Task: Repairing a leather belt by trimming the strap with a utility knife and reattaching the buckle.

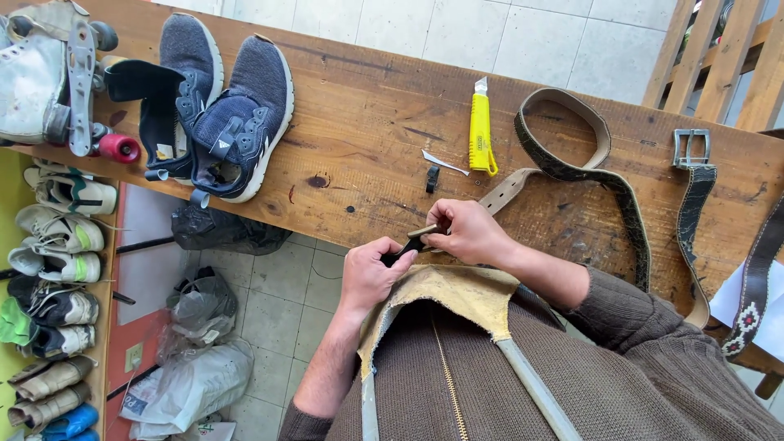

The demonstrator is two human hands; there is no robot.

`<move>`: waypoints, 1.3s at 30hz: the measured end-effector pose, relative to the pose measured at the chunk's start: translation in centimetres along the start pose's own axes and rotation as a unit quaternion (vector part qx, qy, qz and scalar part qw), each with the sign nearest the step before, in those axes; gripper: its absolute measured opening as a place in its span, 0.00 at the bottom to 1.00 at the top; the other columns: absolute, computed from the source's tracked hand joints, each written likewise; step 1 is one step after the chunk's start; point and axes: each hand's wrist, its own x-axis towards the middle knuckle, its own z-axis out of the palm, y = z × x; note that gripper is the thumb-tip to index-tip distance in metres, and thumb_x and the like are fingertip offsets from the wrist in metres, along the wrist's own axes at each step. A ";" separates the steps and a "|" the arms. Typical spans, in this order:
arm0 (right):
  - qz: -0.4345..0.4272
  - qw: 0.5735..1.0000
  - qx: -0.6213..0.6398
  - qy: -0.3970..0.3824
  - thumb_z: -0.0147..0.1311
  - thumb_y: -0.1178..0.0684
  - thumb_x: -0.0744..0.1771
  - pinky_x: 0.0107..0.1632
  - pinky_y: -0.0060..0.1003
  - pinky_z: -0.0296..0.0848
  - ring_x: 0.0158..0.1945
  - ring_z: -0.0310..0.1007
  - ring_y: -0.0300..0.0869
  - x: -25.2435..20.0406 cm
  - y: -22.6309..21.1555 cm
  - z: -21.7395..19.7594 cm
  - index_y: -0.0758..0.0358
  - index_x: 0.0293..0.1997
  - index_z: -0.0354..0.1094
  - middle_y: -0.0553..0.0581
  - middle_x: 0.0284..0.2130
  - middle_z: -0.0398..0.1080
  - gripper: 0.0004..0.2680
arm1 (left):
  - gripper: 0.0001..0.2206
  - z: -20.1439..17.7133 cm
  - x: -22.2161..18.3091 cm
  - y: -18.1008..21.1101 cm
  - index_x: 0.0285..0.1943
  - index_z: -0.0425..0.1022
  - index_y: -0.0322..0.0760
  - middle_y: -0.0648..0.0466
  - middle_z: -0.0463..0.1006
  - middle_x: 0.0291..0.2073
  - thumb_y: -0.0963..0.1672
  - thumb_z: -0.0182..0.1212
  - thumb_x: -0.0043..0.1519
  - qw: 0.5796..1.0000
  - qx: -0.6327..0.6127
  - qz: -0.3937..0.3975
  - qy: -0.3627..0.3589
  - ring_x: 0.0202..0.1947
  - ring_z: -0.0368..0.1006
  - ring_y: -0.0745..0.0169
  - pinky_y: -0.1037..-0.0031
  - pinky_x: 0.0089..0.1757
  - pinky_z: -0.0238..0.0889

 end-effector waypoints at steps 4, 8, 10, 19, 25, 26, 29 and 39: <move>-0.003 0.997 -0.047 0.065 0.69 0.51 0.58 0.35 0.38 0.74 0.30 0.79 0.44 -1.2 -1.5 0.5 0.54 0.33 0.75 0.54 0.24 0.76 0.08 | 0.09 0.3 -0.1 -0.3 0.30 0.84 0.49 0.51 0.79 0.20 0.51 0.75 0.52 1.000 -0.004 -0.012 0.021 0.21 0.74 0.61 0.74 0.26 0.64; -0.026 0.995 0.070 0.069 0.69 0.54 0.61 0.36 0.31 0.75 0.29 0.77 0.37 -1.9 -2.1 0.3 0.60 0.38 0.75 0.53 0.25 0.77 0.08 | 0.06 0.6 -0.4 -0.1 0.32 0.86 0.49 0.54 0.79 0.19 0.48 0.77 0.52 0.997 -0.056 -0.041 0.046 0.22 0.70 0.72 0.79 0.26 0.63; -0.042 0.993 0.092 0.066 0.68 0.56 0.63 0.36 0.30 0.75 0.29 0.77 0.36 -1.8 -1.8 0.8 0.60 0.41 0.74 0.52 0.27 0.78 0.07 | 0.06 1.1 -0.2 -0.2 0.32 0.86 0.49 0.54 0.79 0.18 0.48 0.78 0.51 0.995 -0.069 -0.046 0.051 0.23 0.69 0.74 0.80 0.26 0.62; -0.103 0.992 0.039 0.064 0.70 0.55 0.62 0.29 0.29 0.73 0.21 0.75 0.35 -1.9 -2.6 1.3 0.57 0.37 0.75 0.49 0.20 0.77 0.06 | 0.10 1.4 -0.3 -0.9 0.37 0.87 0.45 0.56 0.84 0.22 0.44 0.82 0.48 0.980 -0.176 -0.071 0.063 0.26 0.73 0.78 0.83 0.31 0.69; -0.089 0.989 0.102 0.065 0.70 0.57 0.62 0.30 0.26 0.71 0.24 0.70 0.31 -1.4 -1.7 1.4 0.59 0.38 0.76 0.49 0.22 0.76 0.07 | 0.13 1.9 -0.6 -1.4 0.42 0.86 0.42 0.57 0.85 0.28 0.43 0.81 0.50 0.967 -0.248 -0.048 0.032 0.33 0.74 0.77 0.80 0.39 0.72; -0.082 0.988 0.115 0.070 0.70 0.57 0.62 0.30 0.25 0.70 0.24 0.69 0.30 -1.6 -2.1 1.3 0.59 0.38 0.77 0.49 0.22 0.76 0.06 | 0.13 2.0 -0.7 -1.6 0.42 0.86 0.44 0.57 0.85 0.29 0.44 0.81 0.50 0.976 -0.209 -0.036 0.040 0.33 0.77 0.76 0.80 0.38 0.72; -0.082 0.987 0.118 0.078 0.70 0.57 0.63 0.30 0.23 0.69 0.24 0.68 0.29 -1.9 -3.0 1.2 0.60 0.38 0.78 0.49 0.21 0.76 0.06 | 0.12 2.4 -0.8 -1.4 0.41 0.85 0.46 0.57 0.84 0.28 0.45 0.81 0.51 0.984 -0.163 0.001 0.072 0.31 0.79 0.74 0.81 0.37 0.71; -0.165 0.983 0.043 0.074 0.70 0.55 0.63 0.32 0.29 0.72 0.25 0.73 0.33 -1.4 -2.9 0.3 0.59 0.37 0.78 0.52 0.21 0.77 0.05 | 0.21 2.0 -1.0 0.0 0.43 0.70 0.43 0.51 0.80 0.31 0.49 0.80 0.51 0.985 -0.104 0.047 0.128 0.32 0.82 0.53 0.64 0.39 0.76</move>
